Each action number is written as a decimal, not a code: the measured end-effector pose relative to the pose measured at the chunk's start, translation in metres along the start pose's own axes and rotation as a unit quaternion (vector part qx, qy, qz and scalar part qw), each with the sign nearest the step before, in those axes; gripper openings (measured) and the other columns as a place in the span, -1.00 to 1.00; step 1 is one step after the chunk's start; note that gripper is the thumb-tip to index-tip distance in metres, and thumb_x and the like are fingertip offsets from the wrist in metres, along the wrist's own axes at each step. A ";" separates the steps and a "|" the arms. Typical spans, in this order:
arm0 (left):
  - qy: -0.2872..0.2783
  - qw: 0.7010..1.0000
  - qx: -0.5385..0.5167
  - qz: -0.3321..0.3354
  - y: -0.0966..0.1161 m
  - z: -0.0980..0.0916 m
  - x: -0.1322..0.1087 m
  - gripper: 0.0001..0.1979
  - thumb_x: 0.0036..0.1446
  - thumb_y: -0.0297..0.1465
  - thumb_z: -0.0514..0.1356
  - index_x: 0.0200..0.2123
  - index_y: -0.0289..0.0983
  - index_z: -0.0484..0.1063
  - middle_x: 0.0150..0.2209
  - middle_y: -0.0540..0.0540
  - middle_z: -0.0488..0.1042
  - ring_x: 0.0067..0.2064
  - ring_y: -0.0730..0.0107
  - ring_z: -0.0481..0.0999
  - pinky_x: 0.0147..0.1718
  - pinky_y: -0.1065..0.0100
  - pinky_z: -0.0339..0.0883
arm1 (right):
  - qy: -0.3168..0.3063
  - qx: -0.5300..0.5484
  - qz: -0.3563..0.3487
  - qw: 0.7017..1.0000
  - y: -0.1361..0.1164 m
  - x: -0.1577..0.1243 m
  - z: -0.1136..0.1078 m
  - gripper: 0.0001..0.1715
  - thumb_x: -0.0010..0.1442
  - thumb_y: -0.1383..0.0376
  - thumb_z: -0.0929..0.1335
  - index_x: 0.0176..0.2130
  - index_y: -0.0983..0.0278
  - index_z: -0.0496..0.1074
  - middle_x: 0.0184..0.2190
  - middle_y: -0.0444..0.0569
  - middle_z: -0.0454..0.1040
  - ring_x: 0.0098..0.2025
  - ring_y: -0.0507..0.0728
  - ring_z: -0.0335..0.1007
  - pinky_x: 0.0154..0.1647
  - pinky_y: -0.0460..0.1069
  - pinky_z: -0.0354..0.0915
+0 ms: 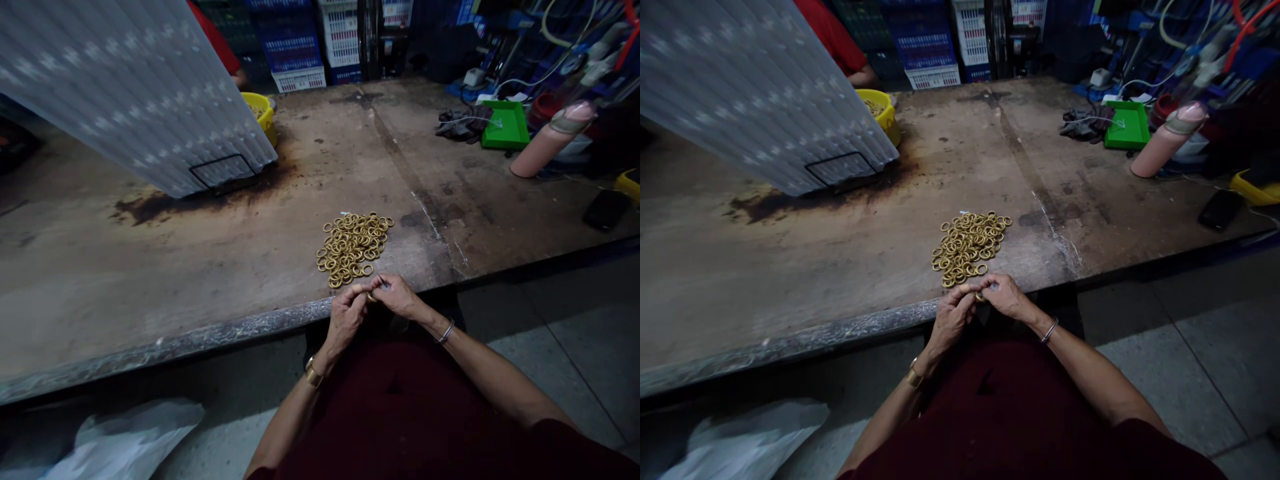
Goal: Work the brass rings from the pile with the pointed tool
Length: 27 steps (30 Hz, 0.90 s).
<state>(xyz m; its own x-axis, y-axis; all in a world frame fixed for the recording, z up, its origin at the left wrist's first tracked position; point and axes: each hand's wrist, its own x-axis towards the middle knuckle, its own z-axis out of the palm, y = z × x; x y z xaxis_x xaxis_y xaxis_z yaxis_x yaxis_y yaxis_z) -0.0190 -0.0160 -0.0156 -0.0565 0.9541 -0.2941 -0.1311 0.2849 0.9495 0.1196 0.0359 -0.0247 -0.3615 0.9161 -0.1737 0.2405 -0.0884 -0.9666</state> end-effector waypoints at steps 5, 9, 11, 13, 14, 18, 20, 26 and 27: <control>-0.002 1.000 -0.012 -0.005 0.002 0.004 -0.003 -0.66 -0.05 -0.18 0.24 -0.27 -0.32 0.48 -0.58 0.07 0.33 -0.63 0.64 0.18 -0.67 0.54 0.02 | -0.011 -0.004 -0.010 1.000 0.005 0.001 0.001 -0.88 -0.04 0.28 0.28 -0.47 0.29 0.37 -0.57 -0.18 0.37 -0.48 -0.01 0.23 -0.40 -0.10 0.17; -0.003 1.000 -0.025 -0.003 0.002 0.004 -0.005 -0.68 -0.05 -0.19 0.26 -0.29 -0.31 0.48 -0.54 0.06 0.36 -0.62 0.65 0.20 -0.67 0.54 0.03 | -0.007 -0.014 -0.022 1.000 0.006 0.001 0.002 -0.88 -0.04 0.28 0.29 -0.47 0.29 0.38 -0.57 -0.17 0.39 -0.46 -0.01 0.25 -0.39 -0.10 0.19; 0.000 0.999 -0.032 -0.003 0.000 0.003 -0.005 -0.68 -0.05 -0.17 0.26 -0.31 -0.30 0.48 -0.55 0.06 0.34 -0.62 0.65 0.19 -0.67 0.55 0.02 | -0.002 -0.023 -0.011 1.000 0.004 0.001 0.002 -0.89 -0.06 0.29 0.30 -0.48 0.30 0.38 -0.57 -0.18 0.38 -0.48 -0.02 0.22 -0.42 -0.11 0.17; 0.001 0.999 -0.041 -0.007 -0.002 0.001 -0.005 -0.68 -0.05 -0.15 0.26 -0.34 -0.30 0.47 -0.56 0.07 0.33 -0.63 0.65 0.18 -0.68 0.55 0.01 | 0.001 -0.023 0.007 1.000 0.002 0.001 0.003 -0.89 -0.08 0.28 0.31 -0.50 0.30 0.38 -0.58 -0.19 0.37 -0.50 -0.02 0.20 -0.43 -0.11 0.16; 0.000 0.999 -0.046 -0.010 -0.004 0.000 -0.005 -0.68 -0.05 -0.16 0.27 -0.34 -0.30 0.47 -0.55 0.07 0.33 -0.63 0.65 0.18 -0.68 0.56 0.00 | 0.001 -0.016 0.013 1.000 0.000 0.001 0.003 -0.89 -0.09 0.28 0.31 -0.51 0.30 0.37 -0.58 -0.19 0.37 -0.51 -0.02 0.20 -0.43 -0.11 0.16; -0.018 0.998 -0.062 -0.012 -0.007 -0.003 -0.005 -0.69 -0.05 -0.18 0.27 -0.31 -0.30 0.47 -0.54 0.05 0.36 -0.62 0.65 0.17 -0.68 0.56 0.00 | -0.010 0.027 0.033 0.999 -0.008 -0.002 0.001 -0.89 -0.10 0.27 0.33 -0.51 0.28 0.35 -0.63 -0.21 0.34 -0.55 -0.04 0.18 -0.51 -0.14 0.13; -0.023 0.998 -0.061 -0.006 -0.007 -0.004 -0.006 -0.69 -0.03 -0.20 0.25 -0.27 -0.30 0.47 -0.54 0.05 0.36 -0.62 0.64 0.17 -0.66 0.56 0.01 | -0.023 0.045 0.064 0.997 -0.012 -0.005 0.000 -0.89 -0.11 0.26 0.32 -0.50 0.27 0.33 -0.68 -0.25 0.28 -0.64 -0.07 0.07 -0.62 -0.15 0.03; -0.019 0.999 -0.013 0.037 -0.002 -0.003 -0.009 -0.73 -0.01 -0.24 0.24 -0.28 -0.29 0.50 -0.56 0.06 0.36 -0.61 0.63 0.14 -0.63 0.52 0.01 | -0.064 0.124 0.132 0.981 -0.012 -0.008 0.002 -0.84 -0.18 0.27 0.29 -0.46 0.25 0.29 -0.71 -0.30 0.24 -0.75 -0.12 -0.08 -0.76 -0.17 -0.15; -0.018 0.999 -0.009 0.045 -0.001 -0.003 -0.009 -0.74 -0.02 -0.24 0.24 -0.29 -0.29 0.50 -0.55 0.05 0.36 -0.61 0.63 0.15 -0.63 0.52 0.02 | -0.066 0.129 0.132 0.981 -0.011 -0.008 0.002 -0.84 -0.18 0.27 0.29 -0.46 0.25 0.29 -0.71 -0.31 0.24 -0.76 -0.13 -0.08 -0.77 -0.18 -0.15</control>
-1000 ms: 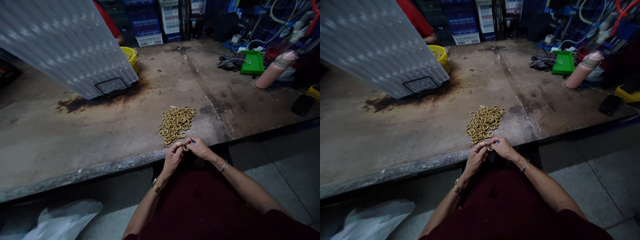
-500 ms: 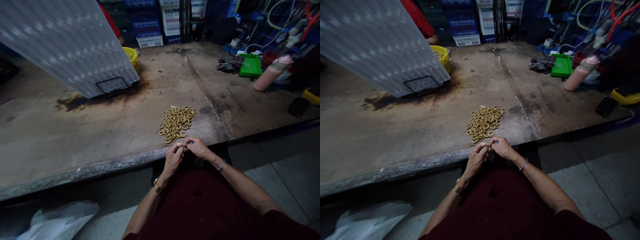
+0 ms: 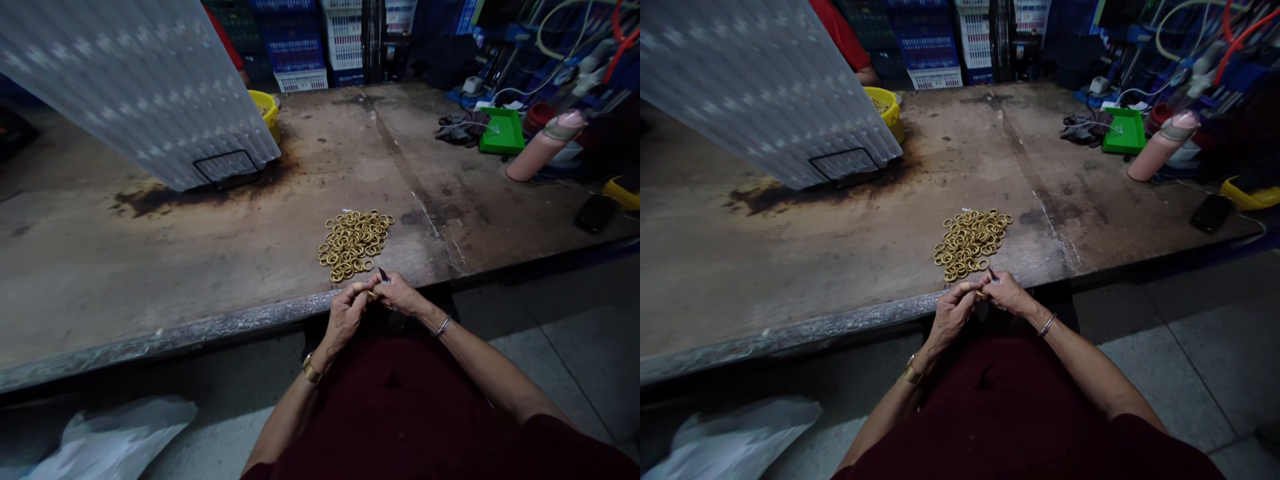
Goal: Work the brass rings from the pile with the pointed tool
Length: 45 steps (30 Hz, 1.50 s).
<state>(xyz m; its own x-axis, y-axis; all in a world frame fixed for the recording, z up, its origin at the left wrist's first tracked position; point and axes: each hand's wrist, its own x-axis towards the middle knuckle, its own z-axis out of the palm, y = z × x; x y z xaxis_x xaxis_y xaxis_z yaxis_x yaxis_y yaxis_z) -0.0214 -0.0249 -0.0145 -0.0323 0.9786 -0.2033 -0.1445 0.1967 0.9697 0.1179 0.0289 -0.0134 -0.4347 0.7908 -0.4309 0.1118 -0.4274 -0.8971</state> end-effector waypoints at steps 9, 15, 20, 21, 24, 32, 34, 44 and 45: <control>0.022 0.999 0.024 0.016 0.002 0.002 0.000 -0.76 0.00 -0.22 0.22 -0.35 -0.28 0.46 -0.55 0.03 0.43 -0.59 0.57 0.21 -0.55 0.48 0.12 | -0.007 -0.005 0.005 1.000 0.001 0.001 -0.001 -0.83 -0.14 0.26 0.32 -0.44 0.26 0.30 -0.68 -0.29 0.30 -0.76 -0.15 -0.04 -0.77 -0.20 -0.11; 0.021 0.992 0.090 0.090 0.008 0.004 0.000 -0.80 -0.04 -0.26 0.24 -0.37 -0.25 0.47 -0.43 -0.03 0.52 -0.41 0.41 0.42 -0.37 0.39 0.28 | -0.018 0.021 0.021 0.999 -0.003 0.000 -0.003 -0.83 -0.19 0.28 0.30 -0.45 0.25 0.29 -0.69 -0.31 0.26 -0.76 -0.15 -0.06 -0.77 -0.20 -0.12; 0.026 0.997 0.055 0.049 0.008 0.004 0.002 -0.77 -0.03 -0.21 0.24 -0.40 -0.27 0.43 -0.52 0.01 0.46 -0.50 0.49 0.36 -0.46 0.45 0.24 | -0.006 0.025 0.016 1.000 -0.003 0.001 -0.001 -0.81 -0.12 0.20 0.32 -0.45 0.25 0.28 -0.67 -0.28 0.30 -0.76 -0.14 -0.05 -0.77 -0.19 -0.12; 0.030 0.999 0.034 0.024 0.006 0.003 0.003 -0.75 -0.03 -0.19 0.25 -0.39 -0.28 0.41 -0.54 0.03 0.43 -0.54 0.53 0.32 -0.52 0.48 0.19 | 0.000 0.028 0.011 1.000 -0.003 0.001 0.000 -0.78 -0.09 0.16 0.32 -0.45 0.25 0.27 -0.66 -0.27 0.31 -0.76 -0.14 -0.04 -0.77 -0.18 -0.10; 0.040 0.997 -0.035 -0.056 0.002 -0.002 0.004 -0.65 -0.06 -0.13 0.28 -0.35 -0.29 0.38 -0.57 0.09 0.34 -0.63 0.64 0.19 -0.65 0.54 0.02 | 0.028 0.016 -0.023 0.999 -0.002 0.001 0.002 -0.69 -0.02 0.05 0.31 -0.44 0.24 0.25 -0.63 -0.26 0.33 -0.75 -0.12 -0.03 -0.75 -0.16 -0.08; 0.042 0.993 -0.048 -0.095 -0.002 -0.003 0.006 -0.63 -0.09 -0.11 0.29 -0.39 -0.30 0.36 -0.57 0.09 0.31 -0.64 0.66 0.17 -0.67 0.55 -0.03 | 0.057 -0.128 -0.147 0.979 -0.004 -0.001 0.004 -0.73 0.03 0.14 0.29 -0.56 0.25 0.28 -0.66 -0.21 0.23 -0.59 -0.05 0.08 -0.57 -0.13 0.06; 0.048 0.996 -0.018 -0.073 -0.002 0.001 0.005 -0.67 -0.04 -0.14 0.26 -0.38 -0.30 0.36 -0.58 0.09 0.30 -0.62 0.64 0.17 -0.65 0.54 0.01 | 0.058 -0.126 -0.138 0.981 -0.004 -0.001 0.004 -0.73 0.04 0.15 0.30 -0.57 0.25 0.28 -0.67 -0.21 0.23 -0.59 -0.05 0.10 -0.57 -0.12 0.07; 0.066 0.982 0.134 0.117 -0.015 0.006 0.004 -0.80 0.07 -0.33 0.20 -0.21 -0.24 0.42 -0.39 -0.04 0.48 -0.43 0.46 0.37 -0.36 0.41 0.25 | 0.081 0.107 -0.013 0.991 -0.007 0.002 0.006 -0.65 -0.08 0.07 0.37 -0.53 0.25 0.20 -0.63 -0.26 0.27 -0.74 -0.16 -0.06 -0.76 -0.19 -0.08; 0.060 0.981 0.143 0.121 -0.015 0.005 0.005 -0.82 0.06 -0.32 0.20 -0.23 -0.24 0.43 -0.37 -0.06 0.50 -0.41 0.43 0.40 -0.33 0.39 0.27 | 0.077 0.110 -0.011 0.991 -0.007 0.002 0.006 -0.65 -0.08 0.08 0.37 -0.53 0.25 0.19 -0.64 -0.26 0.26 -0.74 -0.16 -0.06 -0.76 -0.19 -0.07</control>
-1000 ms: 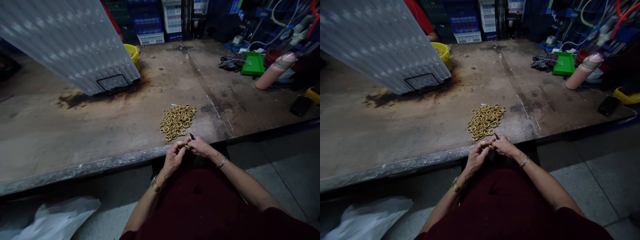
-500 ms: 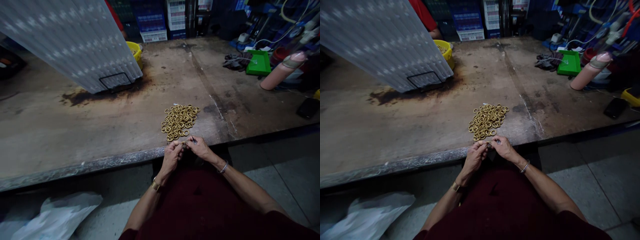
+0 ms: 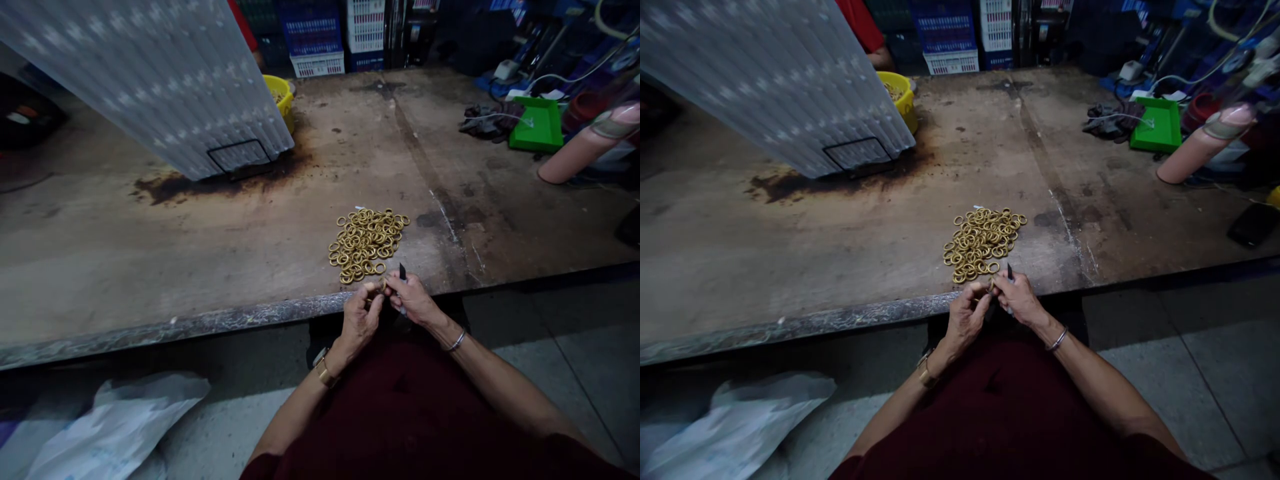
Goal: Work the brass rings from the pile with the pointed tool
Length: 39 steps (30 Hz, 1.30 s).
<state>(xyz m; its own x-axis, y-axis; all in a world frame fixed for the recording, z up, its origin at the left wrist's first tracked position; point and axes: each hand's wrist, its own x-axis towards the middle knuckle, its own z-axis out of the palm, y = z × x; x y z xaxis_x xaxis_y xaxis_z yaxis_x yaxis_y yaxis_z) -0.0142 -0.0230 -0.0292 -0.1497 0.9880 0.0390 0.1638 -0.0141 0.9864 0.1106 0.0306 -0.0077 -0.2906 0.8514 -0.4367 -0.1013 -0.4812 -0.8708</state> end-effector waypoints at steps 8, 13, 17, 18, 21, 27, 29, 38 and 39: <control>-0.014 1.000 0.011 0.005 0.001 -0.003 0.005 -0.90 0.09 -0.35 0.16 -0.35 -0.25 0.44 -0.43 -0.02 0.47 -0.39 0.42 0.40 -0.32 0.41 0.26 | 0.007 -0.119 -0.037 0.992 0.006 0.007 -0.004 -0.71 0.00 0.11 0.31 -0.54 0.23 0.18 -0.69 -0.28 0.18 -0.73 -0.11 -0.05 -0.73 -0.15 -0.07; -0.013 0.999 -0.027 -0.026 0.009 -0.004 0.007 -0.89 0.06 -0.34 0.18 -0.41 -0.27 0.41 -0.48 0.02 0.40 -0.45 0.48 0.32 -0.40 0.45 0.20 | 0.017 -0.204 -0.103 0.973 0.003 0.009 -0.007 -0.79 0.03 0.15 0.31 -0.35 0.24 0.34 -0.62 -0.25 0.26 -0.60 -0.06 0.11 -0.59 -0.14 0.08; -0.023 0.993 -0.084 -0.074 0.015 -0.005 0.009 -0.85 0.03 -0.30 0.20 -0.42 -0.28 0.39 -0.51 0.03 0.36 -0.49 0.51 0.28 -0.46 0.46 0.18 | -0.024 -0.224 -0.134 0.965 0.001 0.008 -0.007 -0.70 0.02 0.10 0.32 -0.32 0.27 0.39 -0.50 -0.18 0.35 -0.47 -0.02 0.21 -0.47 -0.12 0.15; -0.030 0.990 -0.098 -0.094 0.016 -0.005 0.009 -0.83 0.02 -0.28 0.20 -0.41 -0.28 0.38 -0.52 0.05 0.35 -0.52 0.53 0.25 -0.50 0.47 0.16 | -0.029 -0.222 -0.134 0.965 0.000 0.008 -0.006 -0.69 0.01 0.09 0.32 -0.36 0.28 0.39 -0.50 -0.17 0.35 -0.47 -0.02 0.21 -0.46 -0.12 0.15; -0.049 0.980 -0.118 -0.149 0.017 -0.005 0.009 -0.76 0.01 -0.21 0.22 -0.37 -0.28 0.36 -0.55 0.06 0.34 -0.59 0.58 0.20 -0.58 0.50 0.10 | -0.031 -0.218 -0.122 0.968 0.000 0.008 -0.006 -0.69 -0.01 0.08 0.32 -0.41 0.29 0.36 -0.54 -0.17 0.32 -0.49 -0.02 0.18 -0.46 -0.10 0.15; -0.091 0.968 -0.137 -0.190 0.020 -0.007 0.009 -0.66 0.01 -0.11 0.21 -0.36 -0.29 0.36 -0.53 0.05 0.37 -0.61 0.62 0.21 -0.65 0.53 0.03 | -0.011 -0.228 -0.131 0.965 0.001 0.009 -0.005 -0.67 0.02 0.05 0.31 -0.47 0.28 0.34 -0.60 -0.18 0.29 -0.50 -0.01 0.16 -0.48 -0.11 0.11; -0.096 0.965 -0.146 -0.197 0.019 -0.007 0.010 -0.65 0.01 -0.10 0.21 -0.36 -0.28 0.35 -0.52 0.05 0.37 -0.61 0.62 0.21 -0.66 0.54 0.02 | -0.015 -0.232 -0.128 0.964 0.001 0.008 -0.005 -0.66 0.03 0.04 0.30 -0.48 0.27 0.33 -0.63 -0.20 0.26 -0.52 -0.02 0.14 -0.50 -0.11 0.10; -0.116 0.958 -0.180 -0.190 0.011 -0.010 0.008 -0.65 0.05 -0.08 0.19 -0.35 -0.28 0.33 -0.50 0.05 0.37 -0.61 0.65 0.21 -0.66 0.55 0.00 | -0.027 -0.225 -0.122 0.966 0.003 0.012 -0.010 -0.67 0.11 0.10 0.25 -0.54 0.24 0.23 -0.65 -0.20 0.26 -0.59 -0.04 0.09 -0.51 -0.11 0.10; -0.112 0.958 -0.181 -0.191 0.011 -0.010 0.008 -0.65 0.05 -0.09 0.19 -0.35 -0.28 0.33 -0.50 0.05 0.38 -0.61 0.65 0.20 -0.66 0.55 0.00 | -0.008 -0.247 -0.135 0.959 0.003 0.013 -0.011 -0.70 0.12 0.13 0.24 -0.54 0.25 0.24 -0.64 -0.19 0.27 -0.58 -0.03 0.11 -0.50 -0.11 0.11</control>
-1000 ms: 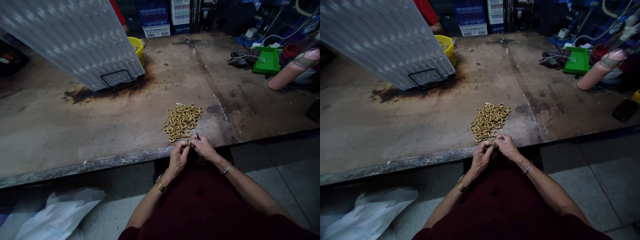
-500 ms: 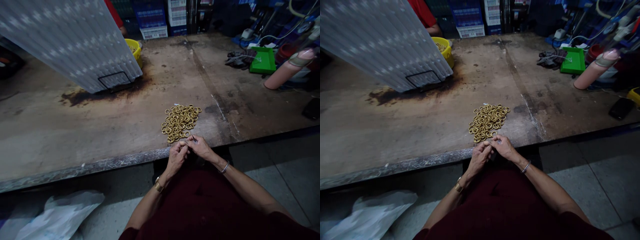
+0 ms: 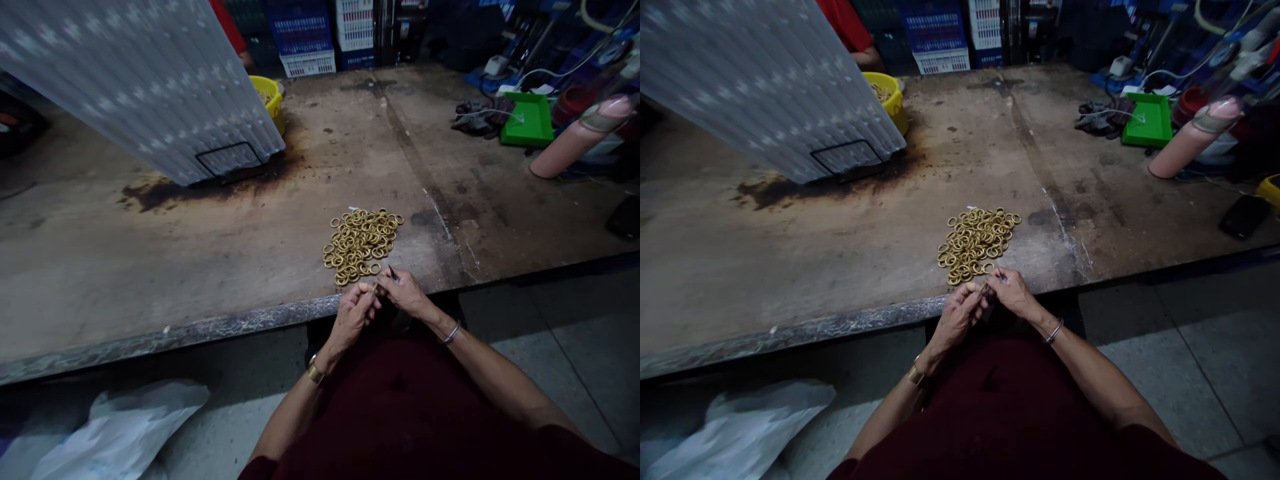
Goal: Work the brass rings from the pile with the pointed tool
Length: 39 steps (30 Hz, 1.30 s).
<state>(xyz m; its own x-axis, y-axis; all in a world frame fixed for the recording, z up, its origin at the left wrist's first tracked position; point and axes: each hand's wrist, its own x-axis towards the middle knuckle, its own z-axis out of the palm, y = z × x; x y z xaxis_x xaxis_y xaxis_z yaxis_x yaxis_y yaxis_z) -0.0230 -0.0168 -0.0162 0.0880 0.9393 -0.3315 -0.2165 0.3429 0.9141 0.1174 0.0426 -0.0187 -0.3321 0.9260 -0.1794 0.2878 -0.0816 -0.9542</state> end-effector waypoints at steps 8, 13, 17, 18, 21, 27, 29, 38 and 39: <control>0.043 0.999 0.015 0.018 0.010 0.003 -0.001 -0.65 -0.01 -0.09 0.23 -0.40 -0.28 0.31 -0.52 0.05 0.39 -0.61 0.63 0.22 -0.65 0.53 0.05 | -0.051 -0.341 -0.148 0.927 0.001 -0.011 -0.007 -0.84 0.02 0.44 0.23 -0.37 0.26 0.35 -0.46 -0.05 0.44 -0.41 0.06 0.29 -0.38 -0.08 0.09; 0.051 0.998 0.030 0.031 0.010 0.003 0.001 -0.62 -0.02 -0.06 0.23 -0.41 -0.27 0.31 -0.54 0.04 0.39 -0.61 0.61 0.23 -0.63 0.52 0.08 | -0.093 -0.430 -0.110 0.891 -0.011 -0.016 -0.003 -0.73 0.03 0.48 0.22 -0.25 0.28 0.39 -0.34 0.00 0.50 -0.33 0.10 0.36 -0.33 -0.07 0.09; 0.054 0.997 0.038 0.027 0.007 0.001 -0.001 -0.61 -0.01 -0.04 0.21 -0.43 -0.27 0.29 -0.56 0.06 0.36 -0.61 0.61 0.23 -0.64 0.52 0.07 | -0.107 -0.453 -0.070 0.883 -0.020 -0.014 -0.002 -0.67 0.07 0.47 0.22 -0.16 0.28 0.39 -0.29 0.02 0.52 -0.28 0.11 0.40 -0.30 -0.07 0.11; 0.049 0.998 0.038 0.023 0.007 0.001 -0.003 -0.61 0.00 -0.05 0.21 -0.43 -0.27 0.29 -0.56 0.06 0.35 -0.61 0.62 0.23 -0.65 0.53 0.06 | -0.103 -0.458 -0.058 0.881 -0.020 -0.012 -0.002 -0.67 0.09 0.46 0.22 -0.14 0.28 0.39 -0.28 0.03 0.53 -0.28 0.11 0.41 -0.30 -0.07 0.12; 0.004 1.000 0.030 0.009 0.011 0.003 -0.010 -0.63 0.03 -0.07 0.21 -0.42 -0.28 0.30 -0.56 0.06 0.35 -0.61 0.63 0.22 -0.66 0.55 0.04 | -0.079 -0.475 -0.030 0.876 -0.017 -0.005 -0.005 -0.65 0.13 0.40 0.22 -0.08 0.28 0.39 -0.26 0.06 0.54 -0.27 0.14 0.43 -0.30 -0.06 0.13; -0.046 0.994 -0.093 -0.032 0.015 0.007 -0.016 -0.62 -0.03 -0.09 0.28 -0.40 -0.27 0.29 -0.51 0.04 0.40 -0.63 0.64 0.21 -0.71 0.56 0.00 | 0.033 -0.468 -0.022 0.883 -0.002 0.019 -0.028 -0.66 0.15 0.35 0.23 -0.09 0.25 0.42 -0.27 0.06 0.55 -0.27 0.16 0.44 -0.30 -0.05 0.17; -0.047 0.989 -0.132 -0.038 0.013 0.006 -0.014 -0.62 -0.04 -0.10 0.29 -0.43 -0.28 0.28 -0.44 -0.01 0.45 -0.62 0.65 0.21 -0.71 0.56 0.02 | 0.098 -0.442 -0.022 0.891 0.002 0.031 -0.040 -0.69 0.18 0.33 0.21 -0.13 0.25 0.44 -0.31 0.05 0.55 -0.29 0.15 0.44 -0.31 -0.05 0.17; -0.024 0.981 -0.182 -0.054 0.013 0.006 -0.008 -0.61 -0.13 -0.18 0.35 -0.49 -0.30 0.24 -0.41 -0.11 0.51 -0.60 0.60 0.30 -0.70 0.54 0.11 | 0.234 -0.357 -0.004 0.904 0.002 0.098 -0.080 -0.65 0.18 0.29 0.22 -0.06 0.29 0.40 -0.21 0.05 0.53 -0.26 0.14 0.41 -0.26 -0.05 0.21; -0.022 0.981 -0.187 -0.055 0.014 0.006 -0.008 -0.62 -0.14 -0.19 0.36 -0.47 -0.29 0.24 -0.40 -0.11 0.51 -0.60 0.59 0.31 -0.71 0.54 0.12 | 0.225 -0.359 -0.003 0.906 0.000 0.104 -0.080 -0.63 0.19 0.28 0.22 -0.03 0.29 0.39 -0.19 0.05 0.53 -0.24 0.14 0.42 -0.25 -0.05 0.21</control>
<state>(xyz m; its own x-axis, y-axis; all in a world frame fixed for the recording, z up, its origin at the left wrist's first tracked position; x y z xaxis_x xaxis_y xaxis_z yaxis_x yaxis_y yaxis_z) -0.0210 -0.0193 0.0005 0.1708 0.8983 -0.4048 -0.5438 0.4285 0.7215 0.1550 0.1687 -0.0180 0.0171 0.9953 0.0954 0.8510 0.0356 -0.5239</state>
